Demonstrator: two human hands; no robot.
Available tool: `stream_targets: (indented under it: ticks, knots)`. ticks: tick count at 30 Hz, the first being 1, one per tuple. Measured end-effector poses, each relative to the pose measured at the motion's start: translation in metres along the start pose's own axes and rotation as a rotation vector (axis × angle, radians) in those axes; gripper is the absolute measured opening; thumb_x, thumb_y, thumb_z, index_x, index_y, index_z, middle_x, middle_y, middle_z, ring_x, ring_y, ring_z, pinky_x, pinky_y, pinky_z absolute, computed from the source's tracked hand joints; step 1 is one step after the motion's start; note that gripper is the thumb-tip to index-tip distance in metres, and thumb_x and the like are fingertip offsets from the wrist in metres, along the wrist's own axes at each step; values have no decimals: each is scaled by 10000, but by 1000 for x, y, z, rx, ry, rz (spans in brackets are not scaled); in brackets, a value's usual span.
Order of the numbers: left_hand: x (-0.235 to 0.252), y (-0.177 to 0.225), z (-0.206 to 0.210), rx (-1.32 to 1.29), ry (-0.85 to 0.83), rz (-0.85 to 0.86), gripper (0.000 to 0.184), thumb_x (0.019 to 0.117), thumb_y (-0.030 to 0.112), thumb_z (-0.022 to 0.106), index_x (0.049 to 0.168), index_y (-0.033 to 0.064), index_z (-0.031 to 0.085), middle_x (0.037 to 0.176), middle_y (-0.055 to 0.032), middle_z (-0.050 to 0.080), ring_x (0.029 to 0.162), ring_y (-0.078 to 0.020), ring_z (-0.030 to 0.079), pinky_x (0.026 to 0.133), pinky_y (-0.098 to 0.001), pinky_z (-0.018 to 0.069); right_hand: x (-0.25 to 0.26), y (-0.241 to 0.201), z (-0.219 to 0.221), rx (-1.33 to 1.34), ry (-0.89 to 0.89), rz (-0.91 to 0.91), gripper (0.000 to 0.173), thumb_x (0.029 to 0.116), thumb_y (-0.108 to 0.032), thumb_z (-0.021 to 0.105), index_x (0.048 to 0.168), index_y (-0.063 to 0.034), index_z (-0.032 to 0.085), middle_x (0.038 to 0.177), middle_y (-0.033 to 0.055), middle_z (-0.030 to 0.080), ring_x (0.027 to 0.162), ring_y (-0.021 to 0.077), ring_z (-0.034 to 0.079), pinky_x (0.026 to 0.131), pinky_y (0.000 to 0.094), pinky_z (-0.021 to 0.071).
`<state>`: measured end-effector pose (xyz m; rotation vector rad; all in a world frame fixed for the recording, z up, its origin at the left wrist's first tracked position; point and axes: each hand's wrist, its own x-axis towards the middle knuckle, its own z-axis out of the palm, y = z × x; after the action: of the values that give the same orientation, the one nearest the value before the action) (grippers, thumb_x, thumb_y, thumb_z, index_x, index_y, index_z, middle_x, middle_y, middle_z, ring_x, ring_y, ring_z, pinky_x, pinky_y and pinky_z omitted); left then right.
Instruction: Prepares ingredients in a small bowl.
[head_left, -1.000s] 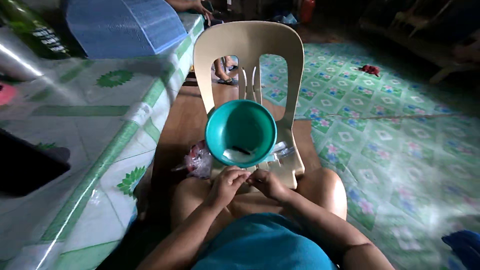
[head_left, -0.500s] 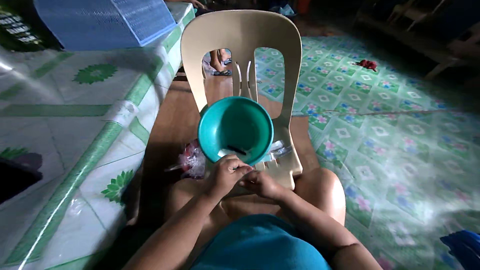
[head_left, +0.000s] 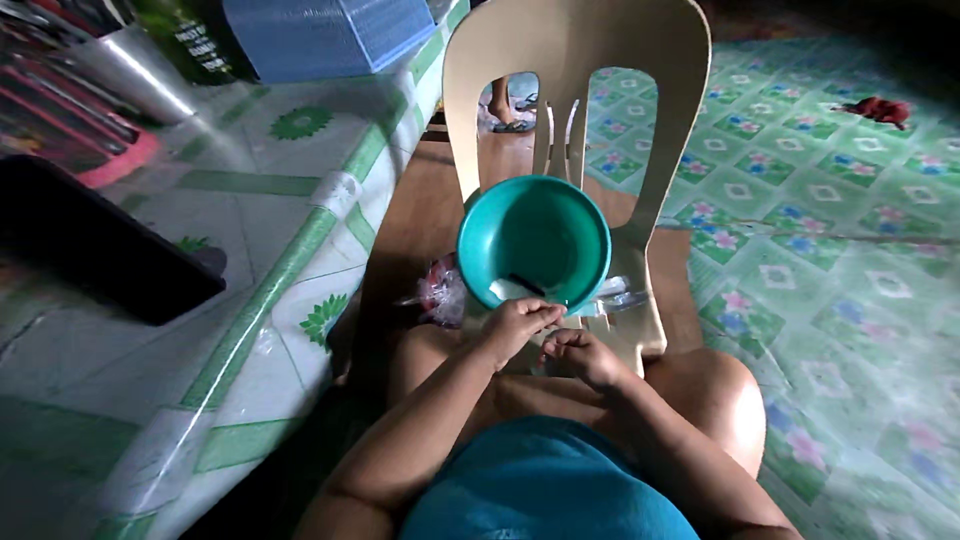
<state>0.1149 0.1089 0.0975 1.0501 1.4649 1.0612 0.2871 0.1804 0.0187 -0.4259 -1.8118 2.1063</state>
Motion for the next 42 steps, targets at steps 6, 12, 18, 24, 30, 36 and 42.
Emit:
stream_targets:
  ticks: [6,12,18,24,30,36,42]
  knots:
    - [2,-11,15,-62,203,43,181,972,196,703,1016,22,731,913,-22,719,871,-78,671,863,-270,553,-1,0,-1,32,-19,-3,188,1016,-96,533,932,-73,699,903,-38,738,869,74,701,851,310,591]
    - [0,-25,30,-206,338,86,232,1014,228,639,1051,6,696,939,-32,713,888,-88,672,867,-274,555,2,1,-1,-64,-18,-7,182,1008,-115,563,931,-56,717,886,-41,734,838,43,683,808,276,580]
    - [-4,-32,33,-208,451,139,174,942,207,738,928,37,703,873,-27,702,838,-91,662,815,-275,554,4,1,5,-29,-46,56,186,1022,-117,557,934,-53,708,870,-34,726,811,48,679,790,277,582]
    - [-5,-31,27,-333,297,53,309,1031,205,618,1253,-7,653,1075,-79,707,966,-131,675,878,-288,560,4,4,7,138,-28,49,250,1019,-97,472,911,-70,696,853,-14,742,790,81,699,761,291,593]
    - [-15,-36,21,-218,193,-63,272,1007,270,663,1133,35,716,1028,-43,715,919,-116,666,835,-302,554,1,1,4,117,23,99,225,1009,-78,492,894,-78,686,833,-21,735,774,82,701,750,287,597]
    - [-18,-36,20,-326,300,-76,158,948,153,731,1033,20,716,951,-56,709,867,-119,669,816,-292,567,2,7,7,90,-31,87,173,1008,-152,551,1003,-62,699,914,-12,746,857,92,710,827,313,602]
    - [-22,-34,16,-251,323,1,121,913,125,763,971,26,725,917,-40,711,878,-101,664,844,-279,550,-7,-22,-8,-406,65,56,236,991,-194,648,1112,7,668,985,24,692,875,46,652,831,262,559]
